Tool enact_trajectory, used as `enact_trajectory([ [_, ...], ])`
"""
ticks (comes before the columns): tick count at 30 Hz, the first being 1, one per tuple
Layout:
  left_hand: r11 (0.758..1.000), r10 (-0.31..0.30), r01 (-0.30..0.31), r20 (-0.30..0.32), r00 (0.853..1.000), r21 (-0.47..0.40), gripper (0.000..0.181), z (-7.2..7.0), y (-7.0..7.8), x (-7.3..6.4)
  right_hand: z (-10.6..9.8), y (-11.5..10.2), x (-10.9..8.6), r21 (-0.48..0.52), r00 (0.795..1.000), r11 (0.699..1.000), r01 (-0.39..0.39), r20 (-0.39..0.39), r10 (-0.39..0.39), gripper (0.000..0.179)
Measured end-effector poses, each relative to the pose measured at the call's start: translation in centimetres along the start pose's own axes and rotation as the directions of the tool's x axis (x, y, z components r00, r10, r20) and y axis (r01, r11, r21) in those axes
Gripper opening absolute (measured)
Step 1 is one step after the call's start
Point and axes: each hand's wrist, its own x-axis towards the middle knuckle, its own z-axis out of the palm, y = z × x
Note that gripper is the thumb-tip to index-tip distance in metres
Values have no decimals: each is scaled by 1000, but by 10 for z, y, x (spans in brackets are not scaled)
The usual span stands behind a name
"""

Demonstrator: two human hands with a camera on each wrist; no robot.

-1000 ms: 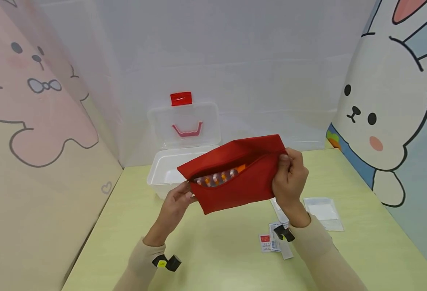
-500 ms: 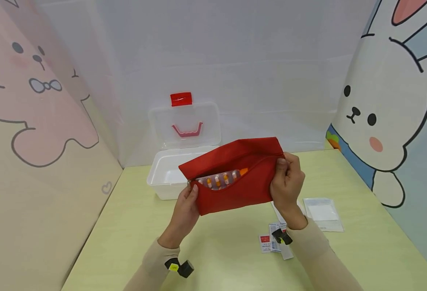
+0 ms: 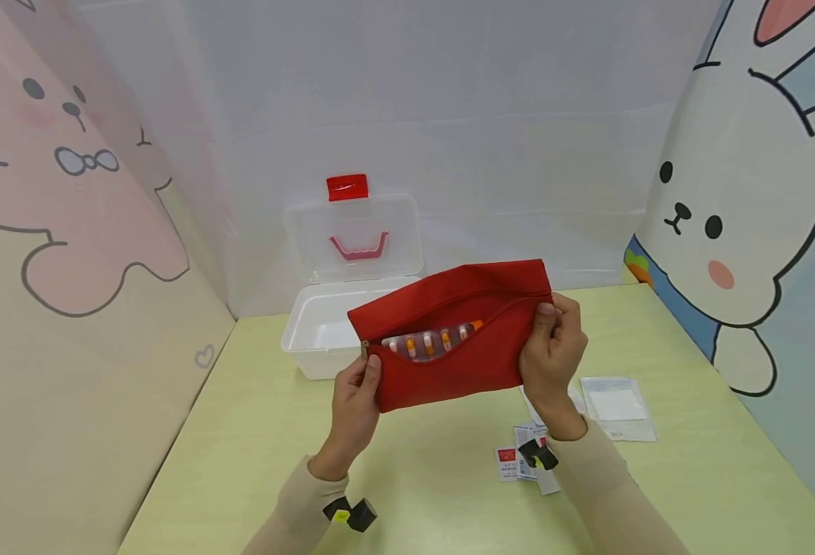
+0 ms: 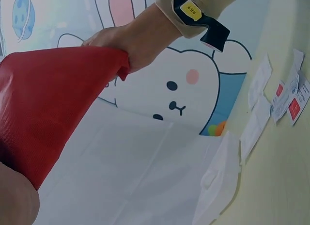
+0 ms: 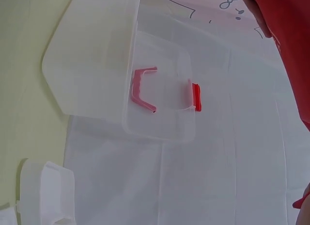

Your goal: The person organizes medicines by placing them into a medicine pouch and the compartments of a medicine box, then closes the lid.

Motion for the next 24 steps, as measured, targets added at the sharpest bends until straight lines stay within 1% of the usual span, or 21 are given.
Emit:
enact_trajectory([
  [2,999,28,-26,-38,999,47,33,3,0,0,0,0,-1,-5,1000,1000,-8,-12,8,39],
  [4,996,49,-45,-59,997,71,31,4,0,0,1,0,-1,-5,1000,1000,-16,-21,16,37],
  [8,990,107,-100,-71,992,102,29,6,1,0,1,0,-2,2,999,1000,-23,-26,23,37],
  [10,984,143,-132,-81,986,120,26,7,1,0,1,0,-2,-4,999,1000,-25,-27,24,37],
  [12,975,182,-166,-104,978,144,24,7,0,1,1,0,-3,-15,999,1000,-28,-25,27,36],
  [17,948,274,-236,-173,946,214,20,9,0,4,1,4,-6,-36,999,999,-39,-9,38,32],
  [18,945,283,-241,-180,942,223,20,9,0,4,1,5,-7,-37,999,998,-41,0,41,31],
  [20,942,287,-243,-181,940,232,20,9,1,4,0,7,-8,-43,998,998,-46,27,48,30],
  [24,947,263,-218,-176,949,236,21,7,1,4,-3,11,-9,-53,993,997,-63,100,68,29],
])
